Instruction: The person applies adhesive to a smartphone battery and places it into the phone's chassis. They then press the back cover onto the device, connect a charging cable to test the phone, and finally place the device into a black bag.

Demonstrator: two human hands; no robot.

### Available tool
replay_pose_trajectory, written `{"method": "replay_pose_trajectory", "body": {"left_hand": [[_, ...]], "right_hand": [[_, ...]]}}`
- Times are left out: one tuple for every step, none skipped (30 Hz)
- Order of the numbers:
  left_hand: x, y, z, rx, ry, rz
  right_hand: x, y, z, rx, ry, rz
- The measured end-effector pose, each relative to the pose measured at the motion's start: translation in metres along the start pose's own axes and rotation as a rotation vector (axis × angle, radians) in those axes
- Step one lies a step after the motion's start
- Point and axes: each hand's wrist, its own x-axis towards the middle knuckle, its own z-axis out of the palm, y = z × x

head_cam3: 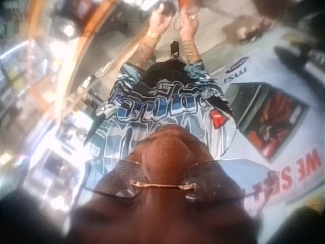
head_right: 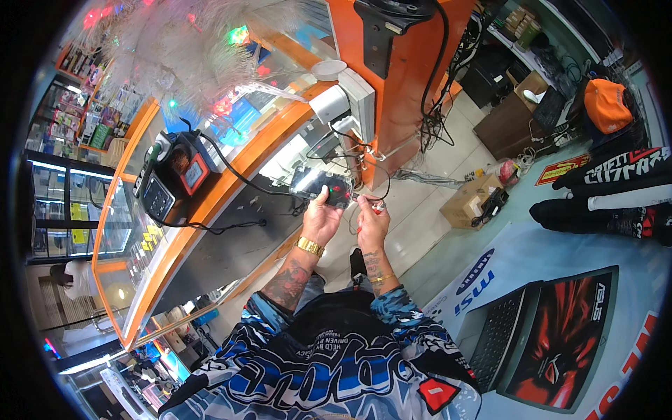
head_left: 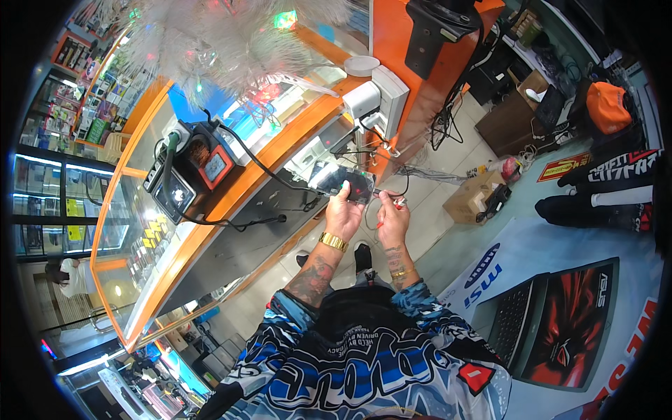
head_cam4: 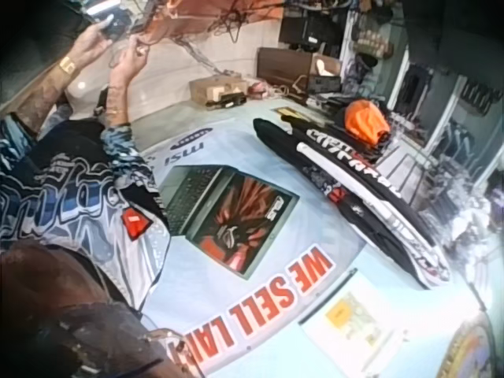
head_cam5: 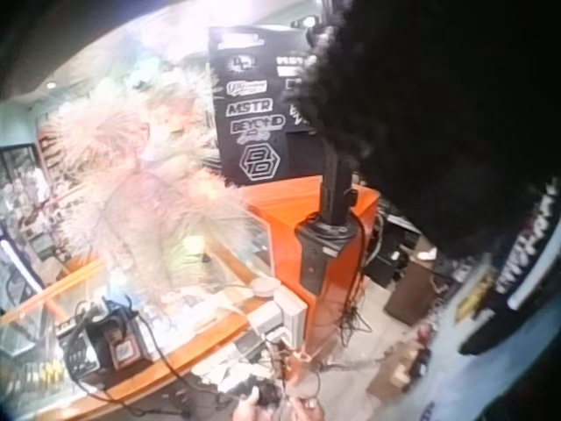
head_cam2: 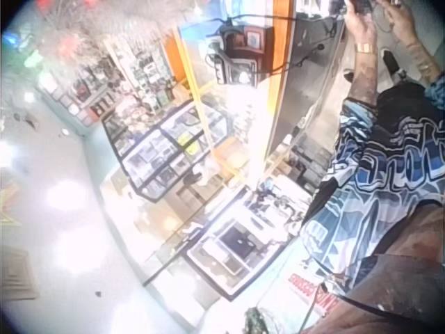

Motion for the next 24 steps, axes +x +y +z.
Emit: {"method": "replay_pose_trajectory", "body": {"left_hand": [[-0.001,-0.001,0.002,-0.002,-0.01,0.012],[-0.003,-0.001,0.004,-0.004,-0.02,0.024],[-0.004,0.0,0.006,0.002,-0.024,0.013],[-0.003,0.002,0.005,0.02,-0.025,0.006],[-0.003,0.004,0.004,0.038,-0.027,-0.002],[-0.002,0.006,0.004,0.056,-0.03,-0.011],[0.0,0.006,0.002,0.062,-0.023,-0.008],[0.001,0.006,0.001,0.067,-0.017,-0.006],[0.003,0.006,-0.001,0.073,-0.011,-0.003],[0.003,0.006,0.0,0.084,-0.013,0.006],[0.002,0.006,0.0,0.095,-0.015,0.016],[0.002,0.007,0.0,0.107,-0.017,0.025],[0.001,0.009,0.002,0.138,-0.037,0.019],[0.001,0.014,0.004,0.169,-0.057,0.012],[0.001,0.017,0.006,0.2,-0.076,0.005],[0.002,0.017,0.005,0.207,-0.062,0.014],[0.004,0.017,0.004,0.215,-0.048,0.023],[0.005,0.017,0.002,0.222,-0.034,0.032],[0.007,0.018,-0.001,0.218,-0.041,0.037],[0.01,0.018,-0.003,0.21,-0.039,0.035],[0.013,0.019,-0.005,0.201,-0.037,0.033],[0.016,0.02,-0.009,0.193,-0.033,0.031],[0.02,0.022,-0.012,0.181,0.007,0.049],[0.025,0.025,-0.014,0.146,0.003,0.051]], "right_hand": [[0.0,0.001,0.001,0.012,0.001,0.004],[0.0,0.003,0.001,0.024,0.002,0.008],[0.0,0.004,0.001,0.037,0.004,0.011],[0.0,0.005,0.0,0.015,-0.003,0.014],[0.001,0.005,-0.001,-0.007,-0.009,0.017],[0.002,0.006,-0.002,-0.029,-0.015,0.02],[0.002,0.005,-0.001,-0.032,-0.017,0.02],[0.002,0.005,-0.001,-0.035,-0.018,0.019],[0.001,0.004,0.0,-0.038,-0.02,0.019],[0.002,0.005,0.001,-0.039,-0.015,0.026],[0.002,0.005,0.002,-0.039,-0.011,0.033],[0.002,0.005,0.002,-0.04,-0.006,0.04],[0.002,0.005,0.001,-0.041,-0.02,0.049],[0.003,0.006,0.001,-0.042,-0.034,0.058],[0.004,0.006,0.0,-0.043,-0.048,0.068],[0.004,0.007,0.002,-0.036,-0.048,0.072],[0.003,0.007,0.004,-0.029,-0.048,0.075],[0.003,0.007,0.006,-0.022,-0.049,0.079],[0.004,0.009,0.005,-0.013,-0.061,0.085],[0.006,0.013,0.002,-0.004,-0.075,0.092],[0.008,0.016,-0.001,0.005,-0.088,0.098],[0.008,0.018,-0.005,0.06,-0.139,0.15],[0.006,0.019,-0.008,0.118,-0.196,0.2],[0.004,0.02,-0.014,0.175,-0.254,0.252]]}}
